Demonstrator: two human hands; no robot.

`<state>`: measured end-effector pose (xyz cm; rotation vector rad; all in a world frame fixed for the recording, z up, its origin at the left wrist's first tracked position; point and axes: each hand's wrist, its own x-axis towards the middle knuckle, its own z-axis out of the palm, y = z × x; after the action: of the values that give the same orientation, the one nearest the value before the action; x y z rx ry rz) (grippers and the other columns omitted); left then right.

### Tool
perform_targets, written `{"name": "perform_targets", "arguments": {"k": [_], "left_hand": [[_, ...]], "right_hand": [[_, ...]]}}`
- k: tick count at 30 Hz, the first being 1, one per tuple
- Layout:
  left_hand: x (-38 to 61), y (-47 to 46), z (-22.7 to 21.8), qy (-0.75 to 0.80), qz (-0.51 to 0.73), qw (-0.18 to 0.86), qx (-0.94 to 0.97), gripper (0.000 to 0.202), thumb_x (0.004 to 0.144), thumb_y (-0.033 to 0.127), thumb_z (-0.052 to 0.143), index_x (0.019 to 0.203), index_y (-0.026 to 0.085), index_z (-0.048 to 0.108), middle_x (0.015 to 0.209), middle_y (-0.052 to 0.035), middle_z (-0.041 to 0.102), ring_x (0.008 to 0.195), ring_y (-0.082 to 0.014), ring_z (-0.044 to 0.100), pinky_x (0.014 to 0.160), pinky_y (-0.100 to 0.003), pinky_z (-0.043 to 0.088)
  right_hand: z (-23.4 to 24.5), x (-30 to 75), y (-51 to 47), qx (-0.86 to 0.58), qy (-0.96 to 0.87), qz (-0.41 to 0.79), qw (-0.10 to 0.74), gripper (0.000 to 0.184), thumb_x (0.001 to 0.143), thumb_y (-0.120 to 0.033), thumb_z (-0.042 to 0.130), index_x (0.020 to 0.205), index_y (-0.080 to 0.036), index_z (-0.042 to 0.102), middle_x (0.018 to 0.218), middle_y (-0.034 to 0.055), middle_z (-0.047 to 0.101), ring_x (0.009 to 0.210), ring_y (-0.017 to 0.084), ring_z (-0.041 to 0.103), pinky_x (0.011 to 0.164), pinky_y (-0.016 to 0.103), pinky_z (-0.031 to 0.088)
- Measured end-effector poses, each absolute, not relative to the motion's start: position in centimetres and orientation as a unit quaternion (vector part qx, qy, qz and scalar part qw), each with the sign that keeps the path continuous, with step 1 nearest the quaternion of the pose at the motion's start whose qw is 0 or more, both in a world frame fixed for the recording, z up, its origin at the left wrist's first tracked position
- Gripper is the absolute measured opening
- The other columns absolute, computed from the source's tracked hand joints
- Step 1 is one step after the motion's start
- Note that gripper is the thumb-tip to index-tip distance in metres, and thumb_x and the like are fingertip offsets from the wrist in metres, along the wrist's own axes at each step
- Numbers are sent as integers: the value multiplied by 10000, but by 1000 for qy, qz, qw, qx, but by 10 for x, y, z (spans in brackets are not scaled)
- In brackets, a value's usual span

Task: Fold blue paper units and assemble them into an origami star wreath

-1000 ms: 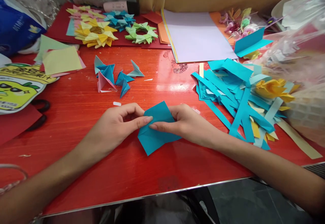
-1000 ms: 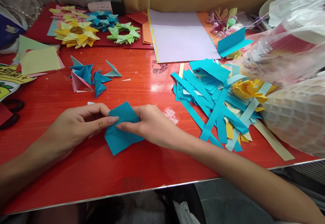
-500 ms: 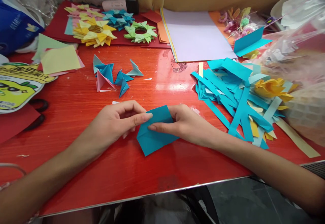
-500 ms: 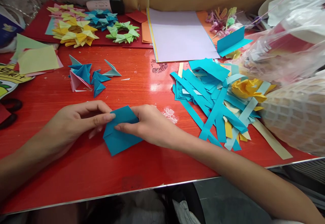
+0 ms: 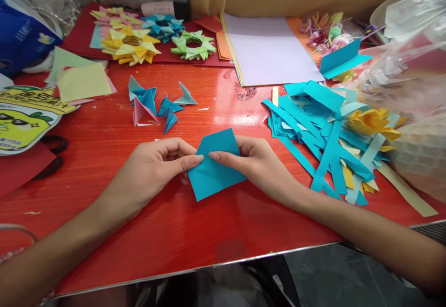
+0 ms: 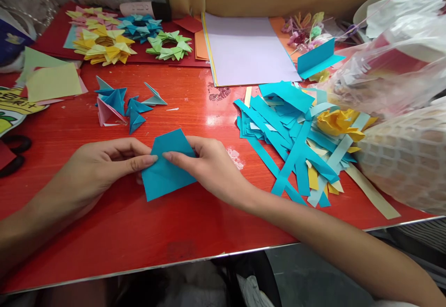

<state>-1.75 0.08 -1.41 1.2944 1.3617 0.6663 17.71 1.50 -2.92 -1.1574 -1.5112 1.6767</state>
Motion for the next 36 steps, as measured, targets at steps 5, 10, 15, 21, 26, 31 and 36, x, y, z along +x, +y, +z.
{"name": "perform_targets", "arguments": {"k": [5,10,15,21,26,31,36], "left_hand": [[-18,1,-17,585,301,539,526,165,744,376,712,762,212,702,737,19,684,666,-121,599,607,-183,480],[-18,0,-19,583,319,551,505,165,735,368,720,748,204,699,730,20,671,678,-113,583,617,-181,465],[-18,0,-16,577,324,570,487,168,735,358,716,712,194,685,705,17,650,655,-105,565,610,-189,460],[-18,-1,-14,547,335,559,526,118,769,315,688,708,214,683,705,36,657,669,-100,586,612,-165,470],[-19,-2,-13,533,322,551,555,139,803,330,663,724,215,675,694,52,655,650,-85,589,602,-145,471],[-19,-3,-9,531,316,489,616,140,816,309,648,728,203,670,677,62,656,640,-73,587,581,-114,453],[-19,-4,-8,531,305,461,642,124,824,289,638,740,207,677,690,76,671,643,-58,588,588,-87,444]], "right_hand": [[-33,179,12,-430,-617,575,322,243,870,-353,571,1003,-223,727,970,-6,720,857,185,656,666,273,523],[-32,180,10,-435,-726,423,324,349,917,-278,512,1253,-291,607,1070,-44,714,916,186,678,734,293,539],[-30,182,11,-369,-813,281,350,302,924,-154,481,1126,-236,690,1090,-20,714,933,137,682,750,232,545],[-25,181,11,-347,-765,396,372,183,877,-242,605,994,-179,730,1068,25,725,1007,151,668,859,245,536],[-22,180,13,-397,-606,577,377,168,842,-269,655,996,-227,710,926,-21,747,875,129,689,728,223,545],[-24,182,21,-376,-492,733,282,244,817,-280,682,1053,-230,720,940,3,751,911,155,688,787,259,542],[-24,185,24,-346,-425,803,232,233,798,-281,700,1026,-251,733,937,13,754,930,175,693,840,295,545]]}}
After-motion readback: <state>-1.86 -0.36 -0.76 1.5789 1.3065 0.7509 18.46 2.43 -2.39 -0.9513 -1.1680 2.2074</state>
